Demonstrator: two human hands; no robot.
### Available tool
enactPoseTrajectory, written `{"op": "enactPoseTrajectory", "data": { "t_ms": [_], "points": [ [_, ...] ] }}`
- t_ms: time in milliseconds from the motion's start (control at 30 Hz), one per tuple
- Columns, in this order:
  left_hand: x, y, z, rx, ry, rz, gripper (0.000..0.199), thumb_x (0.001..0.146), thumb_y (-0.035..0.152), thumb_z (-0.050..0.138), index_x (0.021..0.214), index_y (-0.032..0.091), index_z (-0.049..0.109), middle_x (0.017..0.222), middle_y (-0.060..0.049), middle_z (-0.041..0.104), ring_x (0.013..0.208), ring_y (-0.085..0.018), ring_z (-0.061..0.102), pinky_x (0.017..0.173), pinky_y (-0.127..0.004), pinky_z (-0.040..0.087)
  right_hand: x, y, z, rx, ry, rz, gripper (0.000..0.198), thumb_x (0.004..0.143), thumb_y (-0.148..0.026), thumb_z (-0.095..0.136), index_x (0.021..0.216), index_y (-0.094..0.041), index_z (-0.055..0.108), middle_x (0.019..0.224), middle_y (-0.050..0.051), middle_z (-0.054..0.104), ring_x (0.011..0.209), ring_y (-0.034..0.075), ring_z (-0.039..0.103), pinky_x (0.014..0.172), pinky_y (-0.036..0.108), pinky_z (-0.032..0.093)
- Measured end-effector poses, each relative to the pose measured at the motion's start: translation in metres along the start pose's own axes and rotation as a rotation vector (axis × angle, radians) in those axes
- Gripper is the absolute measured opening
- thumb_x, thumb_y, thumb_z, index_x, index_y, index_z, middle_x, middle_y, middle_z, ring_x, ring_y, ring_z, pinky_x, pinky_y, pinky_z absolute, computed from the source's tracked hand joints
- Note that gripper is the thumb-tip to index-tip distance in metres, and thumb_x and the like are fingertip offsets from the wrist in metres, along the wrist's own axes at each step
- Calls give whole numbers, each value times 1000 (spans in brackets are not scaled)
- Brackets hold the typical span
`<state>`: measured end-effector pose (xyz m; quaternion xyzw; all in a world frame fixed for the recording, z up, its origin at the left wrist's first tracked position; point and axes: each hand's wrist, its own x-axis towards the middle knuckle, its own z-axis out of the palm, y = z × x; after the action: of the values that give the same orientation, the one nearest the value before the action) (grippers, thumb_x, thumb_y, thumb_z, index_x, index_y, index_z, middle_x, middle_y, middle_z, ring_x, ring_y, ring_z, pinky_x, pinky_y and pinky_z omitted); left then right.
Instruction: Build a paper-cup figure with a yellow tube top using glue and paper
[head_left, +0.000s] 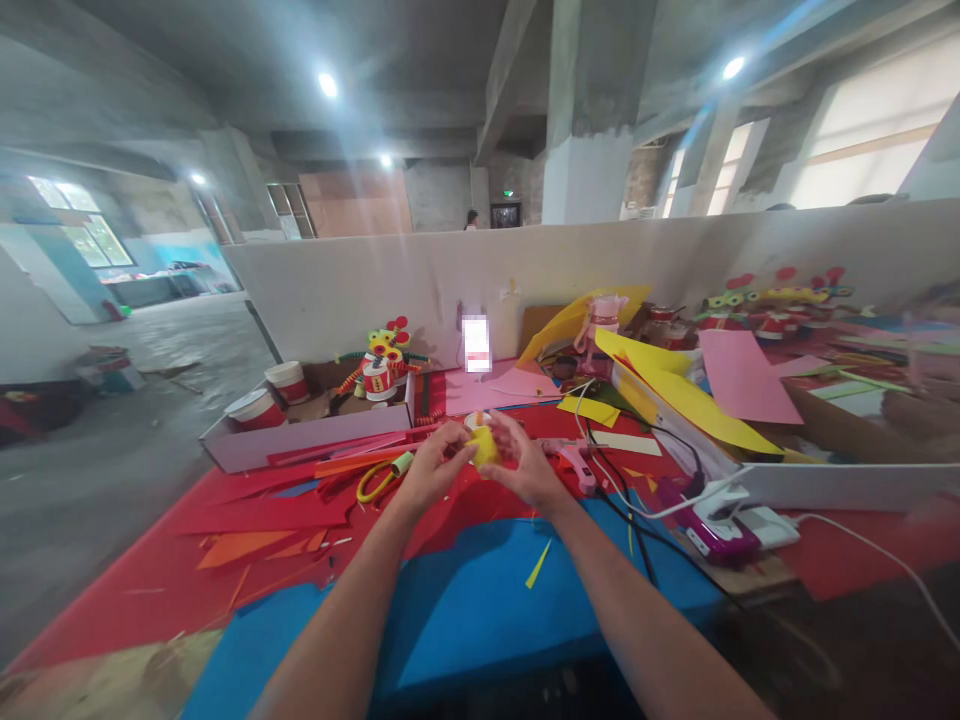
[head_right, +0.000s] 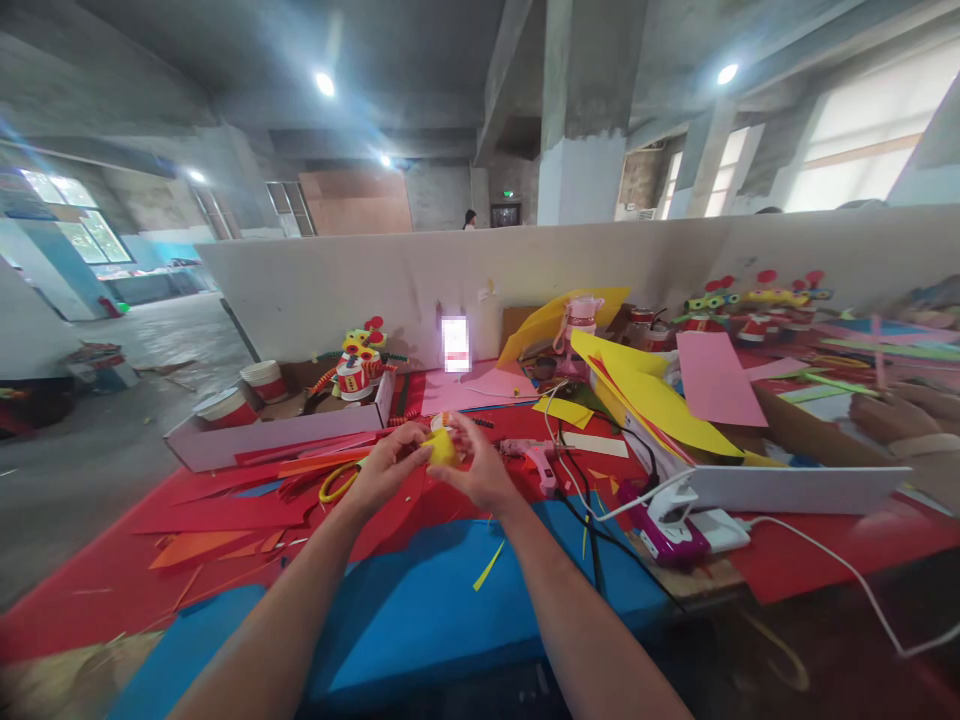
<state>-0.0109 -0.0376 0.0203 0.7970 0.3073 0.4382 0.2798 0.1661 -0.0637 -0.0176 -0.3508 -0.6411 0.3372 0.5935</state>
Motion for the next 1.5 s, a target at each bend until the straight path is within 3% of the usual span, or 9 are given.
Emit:
{"op": "enactPoseTrajectory", "data": {
  "t_ms": [133, 233, 400, 500, 633, 833, 1000, 1333, 1500],
  "points": [
    [-2, 4, 6, 25, -13, 6, 25, 78, 38, 68, 72, 17, 55, 72, 1, 55, 65, -10, 48, 61, -22, 41, -5, -4, 8, -140, -125, -24, 75, 73, -38, 74, 139, -22, 42, 129, 11, 60, 117, 26, 58, 98, 40, 46],
    [-3, 5, 6, -50, -20, 35, 25, 77, 39, 71, 82, 16, 61, 76, 0, 59, 65, -10, 51, 63, -23, 44, -6, -9, 9, -167, -98, -51, 56, 83, -34, 62, 134, -19, 45, 118, 9, 65, 104, 23, 64, 91, 36, 50],
    [-3, 8, 0, -107, 16, 153, 34, 80, 36, 70, 108, 19, 64, 97, -6, 63, 70, -11, 56, 68, -25, 48, -6, -8, 9, -205, 28, -160, 43, 84, -34, 61, 123, -19, 50, 119, 10, 63, 108, 22, 61, 95, 35, 48],
    [-4, 15, 0, -11, -22, 214, 44, 78, 35, 72, 119, 24, 62, 120, -10, 58, 89, -16, 60, 79, -30, 51, -6, 2, 11, -209, 7, -188, 42, 82, -31, 62, 121, -20, 52, 116, 10, 64, 108, 24, 61, 96, 38, 47],
    [-4, 21, 3, 84, -97, 206, 35, 76, 33, 74, 110, 26, 68, 122, -10, 56, 118, -26, 51, 100, -40, 43, -6, 6, 13, -152, -24, -136, 48, 75, -24, 67, 121, -23, 53, 117, 8, 63, 109, 26, 60, 96, 41, 47],
    [-2, 7, 2, -420, 99, -92, 34, 75, 33, 74, 103, 20, 60, 97, -5, 62, 82, -16, 60, 70, -26, 49, -4, -17, 9, 248, 17, -9, 55, 70, -28, 77, 119, -26, 52, 124, 7, 59, 111, 22, 60, 94, 37, 50],
    [-3, 9, 5, -723, 64, -216, 38, 71, 28, 78, 99, 21, 54, 93, 0, 61, 78, -11, 59, 69, -22, 48, -1, -18, 10, 485, -42, 55, 58, 71, -31, 77, 123, -28, 52, 128, 6, 58, 114, 22, 59, 98, 38, 48],
    [-5, 14, 17, -699, -118, -289, 39, 70, 32, 79, 94, 20, 51, 87, 0, 67, 76, -13, 64, 73, -26, 53, -3, -21, 11, 473, 18, 158, 46, 68, -44, 78, 108, -25, 62, 94, 2, 67, 89, 20, 62, 79, 31, 53],
    [-3, 7, 7, -457, -111, -270, 37, 80, 50, 65, 90, 16, 57, 72, -2, 66, 56, -12, 62, 54, -23, 49, 0, -17, 7, 421, 90, 120, 38, 72, -45, 75, 101, -24, 63, 89, 0, 66, 82, 17, 61, 79, 29, 50]
  ]
}}
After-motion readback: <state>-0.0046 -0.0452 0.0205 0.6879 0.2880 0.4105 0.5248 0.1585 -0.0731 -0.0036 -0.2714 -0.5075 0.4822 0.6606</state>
